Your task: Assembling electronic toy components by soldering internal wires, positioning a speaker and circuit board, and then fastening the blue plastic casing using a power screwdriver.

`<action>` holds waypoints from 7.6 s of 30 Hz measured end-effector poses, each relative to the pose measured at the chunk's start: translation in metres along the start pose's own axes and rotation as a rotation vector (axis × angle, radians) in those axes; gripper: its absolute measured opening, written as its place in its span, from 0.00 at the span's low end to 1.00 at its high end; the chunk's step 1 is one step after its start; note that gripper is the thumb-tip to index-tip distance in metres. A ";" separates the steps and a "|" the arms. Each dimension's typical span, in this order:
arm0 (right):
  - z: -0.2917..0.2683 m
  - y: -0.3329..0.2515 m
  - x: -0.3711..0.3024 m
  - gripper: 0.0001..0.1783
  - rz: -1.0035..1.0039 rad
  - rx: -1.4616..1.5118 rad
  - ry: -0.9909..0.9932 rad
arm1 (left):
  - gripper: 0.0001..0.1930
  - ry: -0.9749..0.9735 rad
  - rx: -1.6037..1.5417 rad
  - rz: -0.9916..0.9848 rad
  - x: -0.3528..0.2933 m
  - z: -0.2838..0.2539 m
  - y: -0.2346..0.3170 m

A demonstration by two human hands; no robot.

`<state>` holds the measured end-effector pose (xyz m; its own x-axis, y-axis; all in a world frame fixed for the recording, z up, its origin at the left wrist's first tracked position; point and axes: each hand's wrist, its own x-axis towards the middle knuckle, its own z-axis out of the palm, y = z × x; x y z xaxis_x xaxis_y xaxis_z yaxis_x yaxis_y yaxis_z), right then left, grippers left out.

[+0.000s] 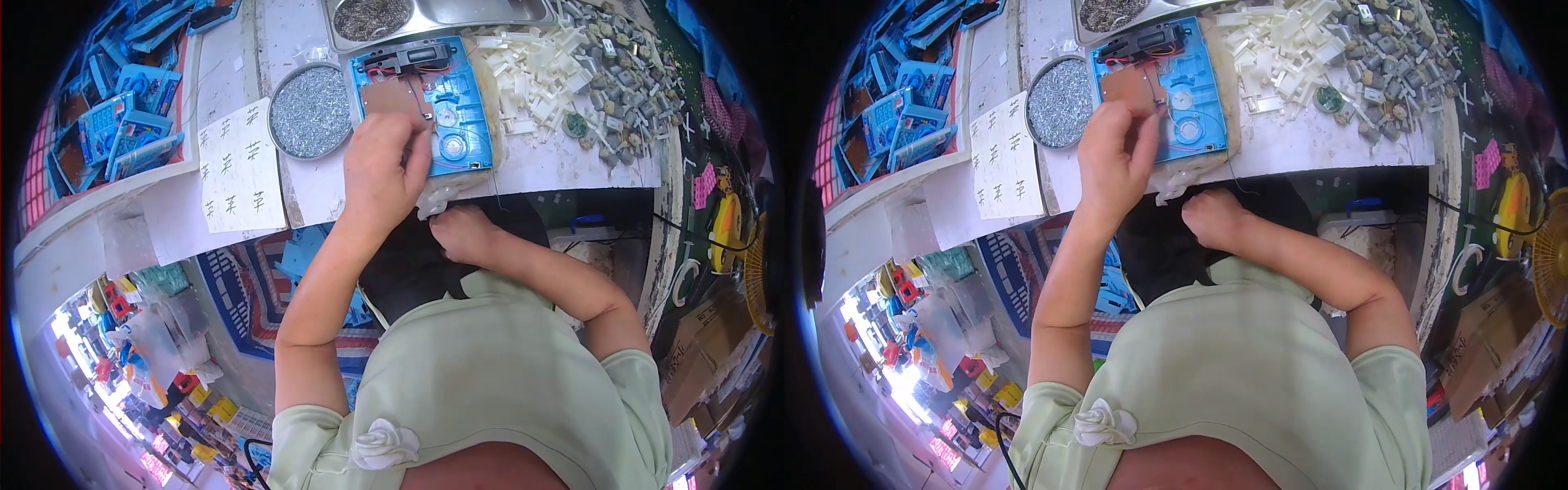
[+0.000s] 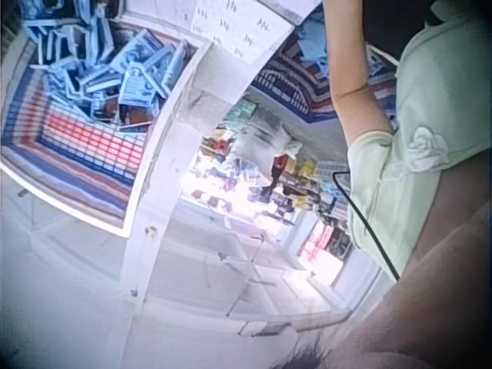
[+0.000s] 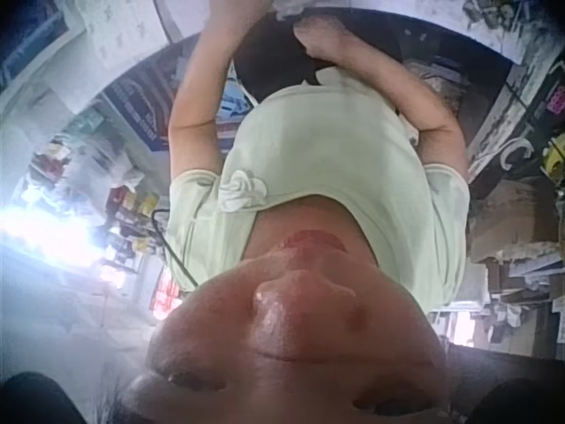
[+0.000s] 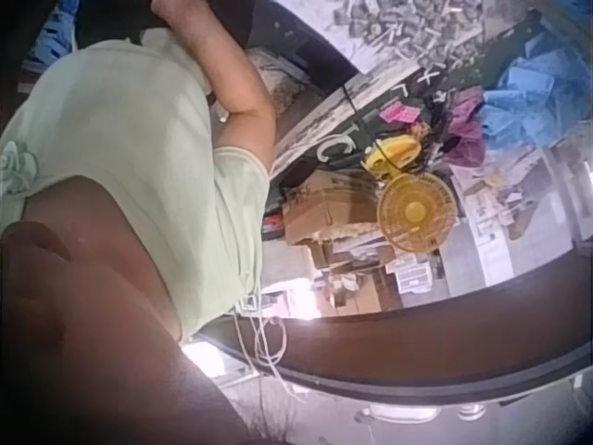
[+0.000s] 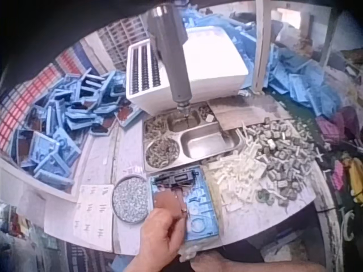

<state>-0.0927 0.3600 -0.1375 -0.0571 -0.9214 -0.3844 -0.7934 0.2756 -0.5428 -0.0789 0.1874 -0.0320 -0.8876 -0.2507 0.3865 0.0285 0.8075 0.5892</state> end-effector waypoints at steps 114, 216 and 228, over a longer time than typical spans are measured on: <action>-0.268 -0.003 0.021 0.10 -0.311 0.326 0.337 | 0.12 0.237 -0.280 -0.148 -0.021 -0.051 -0.011; -0.152 -0.013 0.005 0.02 -0.056 -0.466 0.747 | 0.11 -0.005 -0.077 -0.181 -0.005 -0.021 -0.017; -0.171 -0.031 0.013 0.06 -0.118 -0.803 0.433 | 0.19 0.164 -0.270 -0.274 -0.028 -0.032 -0.023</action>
<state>-0.1724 0.2923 0.0015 -0.0424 -0.9982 0.0415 -0.9819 0.0493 0.1829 -0.0397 0.1584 -0.0335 -0.7950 -0.5359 0.2844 -0.0599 0.5358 0.8422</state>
